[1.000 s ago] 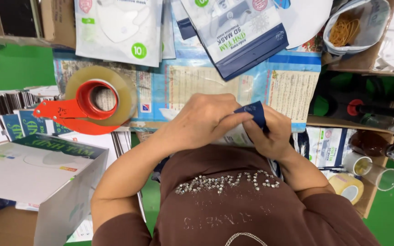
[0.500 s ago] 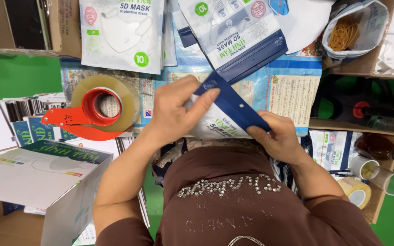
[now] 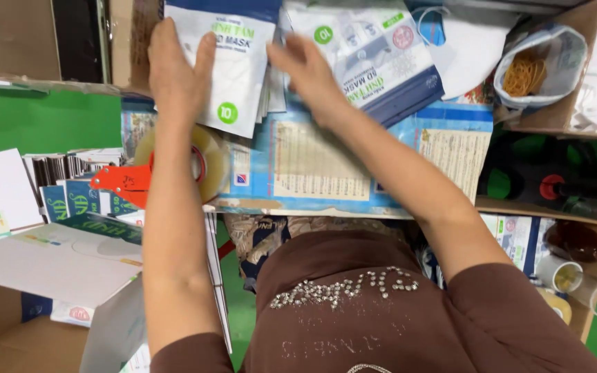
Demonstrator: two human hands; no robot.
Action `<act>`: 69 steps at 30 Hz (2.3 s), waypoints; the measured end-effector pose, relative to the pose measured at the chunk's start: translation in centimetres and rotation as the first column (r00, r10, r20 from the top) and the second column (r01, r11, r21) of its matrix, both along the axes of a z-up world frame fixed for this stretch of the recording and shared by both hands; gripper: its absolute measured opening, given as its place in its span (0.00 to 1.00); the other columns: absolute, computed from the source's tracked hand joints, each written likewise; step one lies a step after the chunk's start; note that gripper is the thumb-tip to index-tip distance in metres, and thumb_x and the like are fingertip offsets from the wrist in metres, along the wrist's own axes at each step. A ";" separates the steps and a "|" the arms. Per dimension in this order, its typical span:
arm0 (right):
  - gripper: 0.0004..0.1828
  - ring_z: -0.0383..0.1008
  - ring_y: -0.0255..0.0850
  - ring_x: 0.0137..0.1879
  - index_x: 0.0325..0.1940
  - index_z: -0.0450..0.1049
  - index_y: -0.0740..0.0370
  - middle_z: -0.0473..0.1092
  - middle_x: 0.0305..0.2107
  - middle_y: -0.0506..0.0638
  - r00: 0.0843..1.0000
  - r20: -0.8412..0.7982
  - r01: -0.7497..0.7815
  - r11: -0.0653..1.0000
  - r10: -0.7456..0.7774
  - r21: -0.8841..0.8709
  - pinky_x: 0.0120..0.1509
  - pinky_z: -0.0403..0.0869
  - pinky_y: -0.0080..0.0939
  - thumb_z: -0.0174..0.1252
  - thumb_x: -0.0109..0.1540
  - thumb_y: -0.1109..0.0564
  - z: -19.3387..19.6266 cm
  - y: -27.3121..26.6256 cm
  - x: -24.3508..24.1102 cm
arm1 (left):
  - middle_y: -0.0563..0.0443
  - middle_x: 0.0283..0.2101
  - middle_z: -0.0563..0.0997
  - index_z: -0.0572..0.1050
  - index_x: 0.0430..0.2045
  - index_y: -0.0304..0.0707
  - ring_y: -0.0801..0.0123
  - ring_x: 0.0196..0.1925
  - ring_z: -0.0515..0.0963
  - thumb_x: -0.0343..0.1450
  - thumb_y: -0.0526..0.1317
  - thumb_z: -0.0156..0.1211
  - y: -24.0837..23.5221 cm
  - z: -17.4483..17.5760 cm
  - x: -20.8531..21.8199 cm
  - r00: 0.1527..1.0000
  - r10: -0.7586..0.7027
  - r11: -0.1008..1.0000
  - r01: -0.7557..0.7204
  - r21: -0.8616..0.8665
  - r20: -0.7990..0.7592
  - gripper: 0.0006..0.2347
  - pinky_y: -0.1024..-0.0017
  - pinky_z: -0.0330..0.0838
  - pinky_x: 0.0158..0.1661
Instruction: The recorder packages individual protective masks into boxes and seals the boxes with a tape dispenser.
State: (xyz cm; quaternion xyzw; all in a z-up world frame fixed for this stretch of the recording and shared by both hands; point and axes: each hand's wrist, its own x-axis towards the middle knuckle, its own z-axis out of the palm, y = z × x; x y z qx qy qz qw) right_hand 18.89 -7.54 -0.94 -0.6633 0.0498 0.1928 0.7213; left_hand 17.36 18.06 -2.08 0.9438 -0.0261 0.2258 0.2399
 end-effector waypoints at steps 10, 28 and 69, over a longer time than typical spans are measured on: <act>0.53 0.75 0.49 0.63 0.69 0.52 0.73 0.69 0.60 0.65 0.999 -0.001 -0.043 0.995 0.044 0.090 0.66 0.74 0.45 0.72 0.54 0.42 0.5 6.1 0.8 | 0.32 0.55 0.80 0.71 0.59 0.31 0.39 0.59 0.78 0.77 0.55 0.54 -2.0 1.2 0.8 0.935 0.180 0.901 -0.281 -0.330 -0.304 0.25 0.54 0.70 0.58; 0.47 0.63 0.57 0.63 0.69 0.58 0.68 0.61 0.59 0.61 0.407 0.653 -0.055 0.731 0.639 -0.680 0.68 0.60 0.60 0.68 0.53 0.43 -10.2 -23.4 -16.9 | 0.32 0.71 0.64 0.49 0.74 0.31 0.46 0.73 0.63 0.53 0.53 0.85 -13.9 3.6 -21.4 0.909 -0.418 0.708 0.329 -0.625 0.005 0.57 0.55 0.56 0.71; 0.20 0.78 0.42 0.55 0.60 0.72 0.72 0.77 0.48 0.58 0.737 0.114 -0.676 0.730 0.666 0.102 0.62 0.77 0.43 0.59 0.63 0.67 -5.9 -8.1 -12.6 | 0.29 0.58 0.76 0.68 0.56 0.19 0.47 0.62 0.77 0.61 0.44 0.82 17.3 7.4 -39.7 0.161 0.609 0.237 -0.971 -0.016 -0.776 0.35 0.58 0.72 0.62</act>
